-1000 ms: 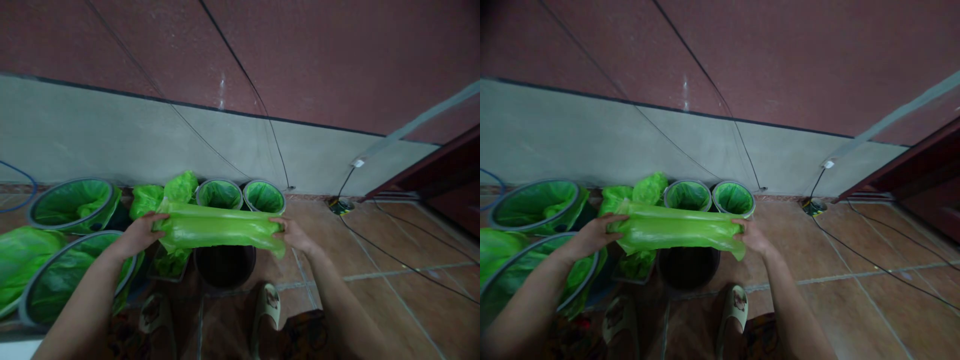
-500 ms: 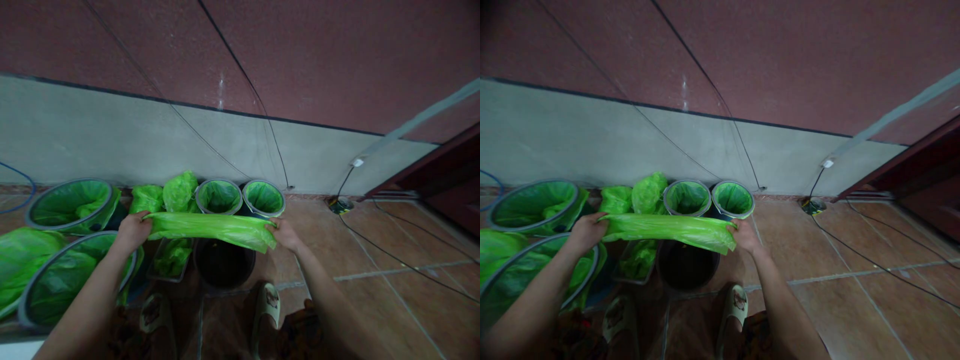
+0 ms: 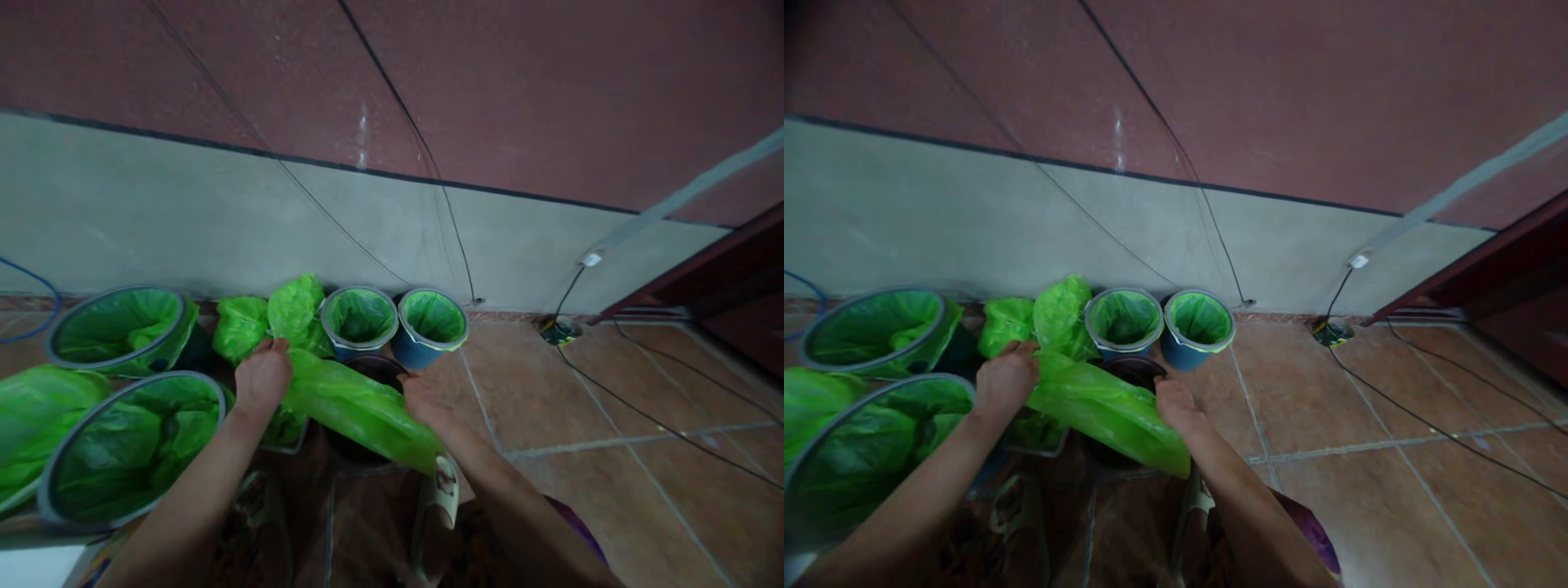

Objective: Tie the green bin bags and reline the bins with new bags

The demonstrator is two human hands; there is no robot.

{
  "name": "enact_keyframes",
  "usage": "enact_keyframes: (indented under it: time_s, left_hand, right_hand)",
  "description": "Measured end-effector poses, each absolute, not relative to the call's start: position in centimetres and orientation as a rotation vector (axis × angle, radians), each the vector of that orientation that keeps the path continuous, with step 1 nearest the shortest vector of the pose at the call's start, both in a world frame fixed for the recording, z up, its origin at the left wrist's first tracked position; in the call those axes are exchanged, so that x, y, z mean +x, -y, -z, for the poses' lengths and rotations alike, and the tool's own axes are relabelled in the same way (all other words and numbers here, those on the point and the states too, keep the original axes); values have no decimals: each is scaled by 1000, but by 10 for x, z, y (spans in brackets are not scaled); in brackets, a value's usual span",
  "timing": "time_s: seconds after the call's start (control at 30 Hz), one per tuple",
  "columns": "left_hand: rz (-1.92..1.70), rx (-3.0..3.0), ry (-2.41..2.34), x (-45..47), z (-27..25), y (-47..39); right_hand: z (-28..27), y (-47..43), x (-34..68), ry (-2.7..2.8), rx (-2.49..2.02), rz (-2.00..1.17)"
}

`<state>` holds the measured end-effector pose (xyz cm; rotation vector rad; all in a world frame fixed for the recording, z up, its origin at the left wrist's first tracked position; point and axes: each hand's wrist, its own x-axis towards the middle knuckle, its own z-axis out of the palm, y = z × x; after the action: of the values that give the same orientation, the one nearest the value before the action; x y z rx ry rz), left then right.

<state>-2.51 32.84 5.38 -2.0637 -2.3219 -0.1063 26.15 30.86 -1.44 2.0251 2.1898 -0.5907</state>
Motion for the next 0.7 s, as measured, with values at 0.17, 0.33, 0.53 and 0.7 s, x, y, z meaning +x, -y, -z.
enact_keyframes:
  time_s: [0.17,0.33,0.53,0.7]
  left_hand:
    - [69,-1939,2426,-26,-51,-333]
    - [173,-1898,2452,-35,-52,-334]
    - [631,-1922,2349,-31,-46,-340]
    - [681,-2480,2122,4,-31,-327]
  right_hand:
    - [0,-314,255,-2216,2082,632]
    - [3,-297,235,-2367,1900,1017]
    - [50,-263,205,-2290,1594,1196]
    - [68,-273,197,-2188,1447,993]
